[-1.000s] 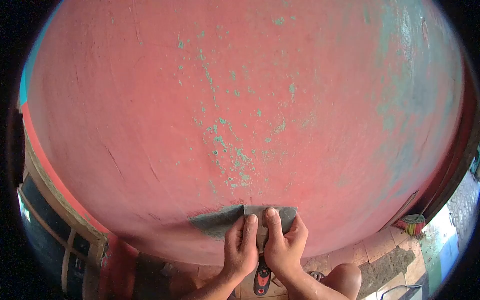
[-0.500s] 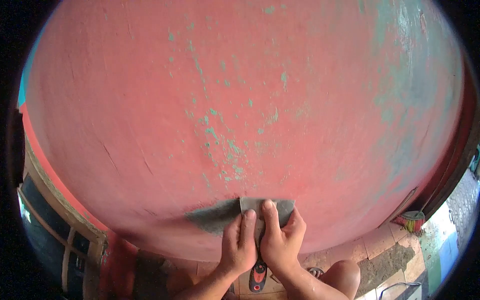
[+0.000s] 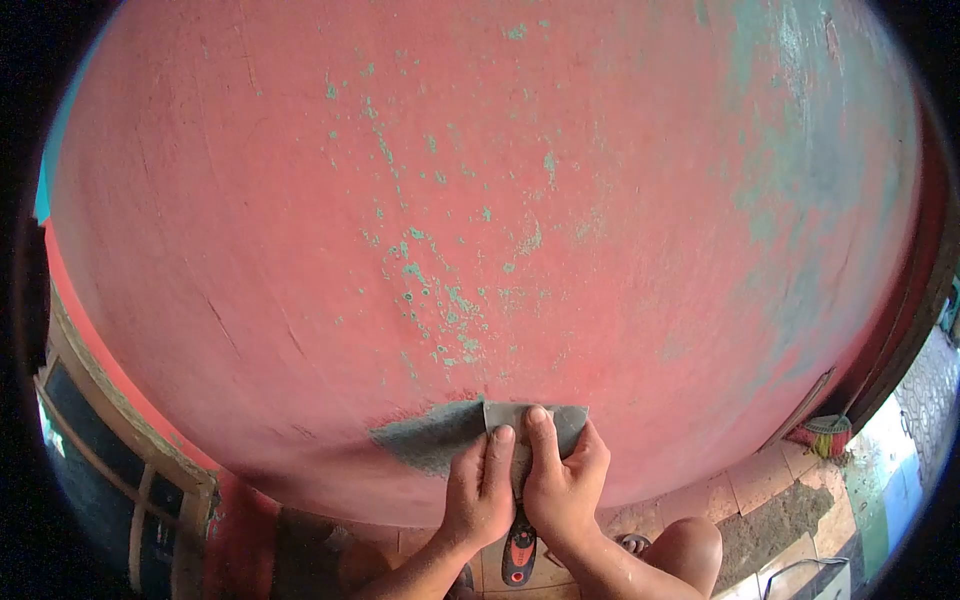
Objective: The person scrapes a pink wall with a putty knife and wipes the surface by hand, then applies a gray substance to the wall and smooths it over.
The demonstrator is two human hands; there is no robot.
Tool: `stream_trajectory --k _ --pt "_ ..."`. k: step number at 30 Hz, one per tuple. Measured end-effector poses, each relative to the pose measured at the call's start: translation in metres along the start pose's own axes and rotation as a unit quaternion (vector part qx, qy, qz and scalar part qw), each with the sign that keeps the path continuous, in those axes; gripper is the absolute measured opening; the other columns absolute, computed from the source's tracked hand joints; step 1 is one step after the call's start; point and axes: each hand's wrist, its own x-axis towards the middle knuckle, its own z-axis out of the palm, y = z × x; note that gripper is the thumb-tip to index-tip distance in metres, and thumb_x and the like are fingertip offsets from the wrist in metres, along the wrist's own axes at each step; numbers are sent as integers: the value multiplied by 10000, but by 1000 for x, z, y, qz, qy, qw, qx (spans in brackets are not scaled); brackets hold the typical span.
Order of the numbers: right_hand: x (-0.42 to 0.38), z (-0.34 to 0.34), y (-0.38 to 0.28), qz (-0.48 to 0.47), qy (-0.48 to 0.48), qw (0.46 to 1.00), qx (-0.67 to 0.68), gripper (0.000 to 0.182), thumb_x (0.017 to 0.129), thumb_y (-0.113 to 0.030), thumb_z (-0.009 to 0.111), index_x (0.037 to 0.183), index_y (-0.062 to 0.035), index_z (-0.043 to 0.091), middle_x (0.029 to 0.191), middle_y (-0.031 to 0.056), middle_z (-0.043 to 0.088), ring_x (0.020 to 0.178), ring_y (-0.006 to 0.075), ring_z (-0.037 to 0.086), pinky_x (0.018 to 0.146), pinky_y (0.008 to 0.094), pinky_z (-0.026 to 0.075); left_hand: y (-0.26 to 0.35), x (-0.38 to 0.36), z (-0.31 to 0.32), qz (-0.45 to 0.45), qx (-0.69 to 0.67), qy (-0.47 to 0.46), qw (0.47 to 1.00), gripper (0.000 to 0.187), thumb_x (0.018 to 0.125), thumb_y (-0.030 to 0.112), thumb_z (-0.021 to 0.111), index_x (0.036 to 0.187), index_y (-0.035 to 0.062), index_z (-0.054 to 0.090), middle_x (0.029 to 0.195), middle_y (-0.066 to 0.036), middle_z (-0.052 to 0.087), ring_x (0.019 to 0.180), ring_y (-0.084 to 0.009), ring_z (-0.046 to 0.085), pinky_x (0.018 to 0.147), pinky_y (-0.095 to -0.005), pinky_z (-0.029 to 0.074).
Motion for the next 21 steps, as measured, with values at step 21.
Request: stream_trajectory --k 21 --pt "8 10 -17 -13 -11 999 49 236 999 -192 646 935 33 614 828 13 646 788 59 539 677 244 460 7 10 -1 -12 -59 -5 998 366 1086 277 458 913 -21 582 714 -72 556 715 -91 478 617 -322 435"
